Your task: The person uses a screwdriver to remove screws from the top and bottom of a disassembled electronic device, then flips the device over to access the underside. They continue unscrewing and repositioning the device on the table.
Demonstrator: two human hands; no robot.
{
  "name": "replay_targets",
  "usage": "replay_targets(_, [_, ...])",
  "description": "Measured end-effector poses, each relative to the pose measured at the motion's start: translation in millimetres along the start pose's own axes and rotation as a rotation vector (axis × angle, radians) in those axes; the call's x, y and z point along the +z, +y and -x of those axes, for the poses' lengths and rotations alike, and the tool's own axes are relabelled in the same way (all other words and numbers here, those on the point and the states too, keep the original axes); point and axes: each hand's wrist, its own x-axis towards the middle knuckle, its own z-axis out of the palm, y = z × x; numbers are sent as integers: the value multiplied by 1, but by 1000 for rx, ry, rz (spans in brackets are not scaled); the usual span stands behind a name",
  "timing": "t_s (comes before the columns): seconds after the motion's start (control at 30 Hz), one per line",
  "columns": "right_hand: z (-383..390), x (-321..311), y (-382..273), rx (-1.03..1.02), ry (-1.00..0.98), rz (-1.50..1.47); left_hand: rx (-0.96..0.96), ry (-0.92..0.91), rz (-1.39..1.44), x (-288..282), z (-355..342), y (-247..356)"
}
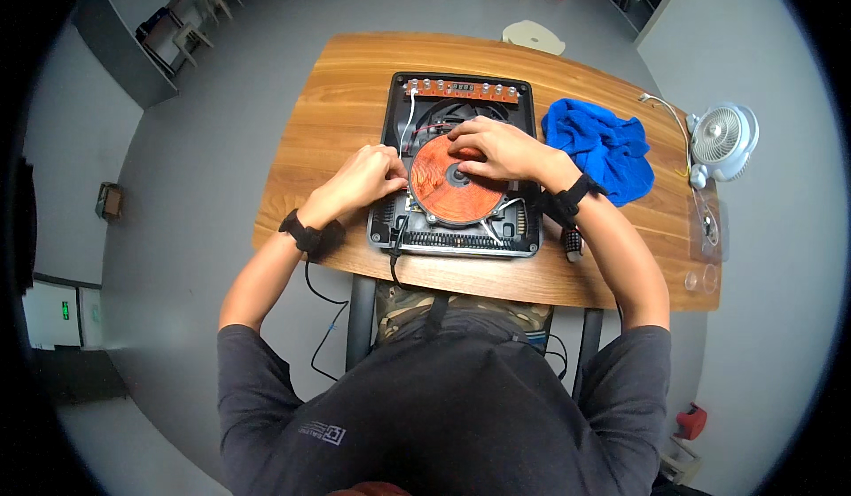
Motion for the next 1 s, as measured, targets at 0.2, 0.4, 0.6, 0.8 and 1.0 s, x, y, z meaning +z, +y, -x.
replay_targets(0.2, [1,1,3,-41,46,1,-30,-5,51,3,-4,-4])
replay_targets(0.4, [1,4,8,-28,21,-9,-117,-129,111,-2,-13,-6])
replay_targets(0.6, [1,4,8,-30,22,-18,-151,-184,177,-3,-19,-11])
replay_targets(0.8, [1,7,9,-42,34,-24,-254,-211,240,-8,-21,-4])
replay_targets(1.0, [2,8,11,-37,37,-43,-251,-221,198,-13,-22,2])
